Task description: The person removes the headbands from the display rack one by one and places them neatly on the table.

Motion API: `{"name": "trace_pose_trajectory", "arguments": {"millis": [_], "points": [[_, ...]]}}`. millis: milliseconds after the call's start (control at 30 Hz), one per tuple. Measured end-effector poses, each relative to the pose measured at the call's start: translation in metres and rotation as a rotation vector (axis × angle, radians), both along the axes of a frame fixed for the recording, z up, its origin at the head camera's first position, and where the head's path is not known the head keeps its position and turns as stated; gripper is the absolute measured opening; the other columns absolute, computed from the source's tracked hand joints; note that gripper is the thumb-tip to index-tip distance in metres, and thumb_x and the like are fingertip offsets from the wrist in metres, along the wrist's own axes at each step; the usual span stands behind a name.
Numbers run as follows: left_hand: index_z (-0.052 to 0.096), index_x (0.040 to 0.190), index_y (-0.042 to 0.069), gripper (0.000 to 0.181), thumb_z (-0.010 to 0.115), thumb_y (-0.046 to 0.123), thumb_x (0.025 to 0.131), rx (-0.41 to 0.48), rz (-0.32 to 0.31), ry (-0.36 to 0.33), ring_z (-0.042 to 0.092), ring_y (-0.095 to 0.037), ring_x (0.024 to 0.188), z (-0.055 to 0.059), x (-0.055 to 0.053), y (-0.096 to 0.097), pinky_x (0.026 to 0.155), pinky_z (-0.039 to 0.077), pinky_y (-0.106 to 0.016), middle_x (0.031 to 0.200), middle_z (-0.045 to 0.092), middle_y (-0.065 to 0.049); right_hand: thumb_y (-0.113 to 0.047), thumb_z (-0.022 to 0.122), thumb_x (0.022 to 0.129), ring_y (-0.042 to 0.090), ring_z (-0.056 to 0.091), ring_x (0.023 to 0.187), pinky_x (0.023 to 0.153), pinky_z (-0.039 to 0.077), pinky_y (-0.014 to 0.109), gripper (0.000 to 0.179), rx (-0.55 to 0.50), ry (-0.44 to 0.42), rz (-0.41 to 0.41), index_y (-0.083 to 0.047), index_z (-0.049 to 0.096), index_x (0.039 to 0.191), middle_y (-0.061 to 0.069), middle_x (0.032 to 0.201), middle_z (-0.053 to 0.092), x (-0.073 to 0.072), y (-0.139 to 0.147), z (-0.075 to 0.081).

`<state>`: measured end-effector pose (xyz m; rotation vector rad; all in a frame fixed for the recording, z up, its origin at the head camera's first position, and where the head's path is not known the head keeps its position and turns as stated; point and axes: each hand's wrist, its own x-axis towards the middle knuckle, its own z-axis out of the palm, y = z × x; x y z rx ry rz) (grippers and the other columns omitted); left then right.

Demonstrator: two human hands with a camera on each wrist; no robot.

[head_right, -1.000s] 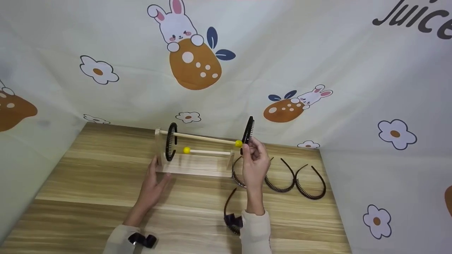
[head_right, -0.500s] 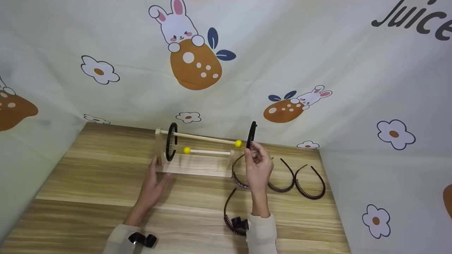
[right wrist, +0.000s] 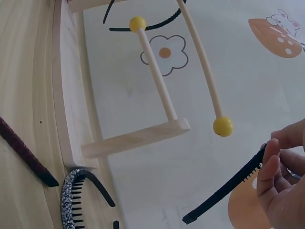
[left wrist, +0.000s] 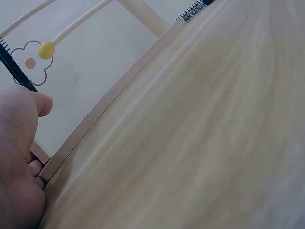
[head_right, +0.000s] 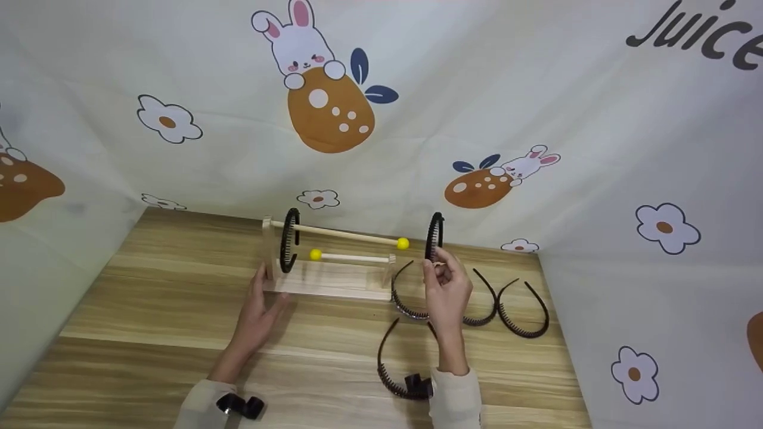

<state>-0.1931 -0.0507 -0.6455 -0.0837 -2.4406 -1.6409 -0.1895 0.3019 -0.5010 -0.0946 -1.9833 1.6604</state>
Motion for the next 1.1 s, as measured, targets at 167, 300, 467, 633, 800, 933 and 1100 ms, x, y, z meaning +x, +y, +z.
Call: {"name": "trace_pose_trajectory", "arguments": {"millis": [167,300,467,633,800,933,1100], "points": [[0.021,0.177,0.012,0.092,0.076,0.033,0.107,-0.005,-0.001,0.01,0.038,-0.054,0.156,-0.002,-0.001,0.0,0.12,0.034,-0.083,0.179,0.025,-0.027,0.017,0.069,0.099,0.006,0.063,0.064,0.054,0.05,0.014,0.027,0.057,0.02,0.006,0.018,0.07,0.126,0.007,0.097,0.072,0.004,0.01,-0.003],[0.021,0.177,0.012,0.092,0.076,0.033,0.107,-0.007,-0.001,0.015,0.037,-0.054,0.157,-0.001,-0.001,0.0,0.121,0.034,-0.083,0.18,0.024,-0.026,0.017,0.071,0.098,0.007,0.064,0.064,0.055,0.052,0.014,0.025,0.075,0.03,0.007,0.019,0.071,0.124,0.003,0.092,0.072,0.008,0.019,-0.005],[0.02,0.177,0.01,0.09,0.075,0.03,0.108,0.003,-0.006,0.016,0.037,-0.054,0.156,0.0,0.0,0.0,0.122,0.034,-0.081,0.18,0.023,-0.027,0.013,0.073,0.1,0.01,0.065,0.064,0.055,0.052,0.014,0.025,0.106,0.01,0.009,0.015,0.073,0.126,-0.001,0.09,0.072,0.014,0.03,-0.012],[0.021,0.176,0.006,0.088,0.073,0.025,0.108,0.012,-0.009,0.022,0.042,-0.055,0.153,0.0,0.0,0.0,0.121,0.038,-0.079,0.177,0.026,-0.03,0.013,0.072,0.101,0.006,0.067,0.067,0.058,0.055,0.014,0.027,0.138,0.0,0.014,0.014,0.073,0.128,0.0,0.102,0.073,0.021,0.04,-0.019],[0.022,0.176,0.008,0.089,0.075,0.03,0.107,0.01,0.004,-0.002,0.045,-0.054,0.151,0.001,0.0,0.001,0.12,0.039,-0.079,0.177,0.028,-0.029,0.015,0.071,0.1,0.005,0.068,0.069,0.057,0.057,0.015,0.027,0.175,-0.009,0.001,0.015,0.073,0.127,0.011,0.1,0.076,0.026,0.05,-0.025],[0.021,0.177,0.011,0.09,0.075,0.033,0.108,0.007,0.006,-0.016,0.045,-0.053,0.151,0.0,0.001,0.001,0.118,0.041,-0.08,0.177,0.029,-0.027,0.017,0.071,0.098,0.007,0.068,0.068,0.06,0.061,0.016,0.027,0.174,-0.026,-0.01,0.015,0.073,0.125,0.018,0.097,0.074,0.031,0.056,-0.026],[0.02,0.178,0.015,0.093,0.076,0.036,0.107,0.014,0.007,-0.036,0.046,-0.053,0.15,0.0,0.001,0.001,0.117,0.042,-0.08,0.179,0.026,-0.025,0.012,0.076,0.098,0.007,0.068,0.068,0.063,0.062,0.017,0.025,0.155,-0.062,-0.033,0.013,0.074,0.123,0.007,0.092,0.073,0.035,0.065,-0.029]]}}
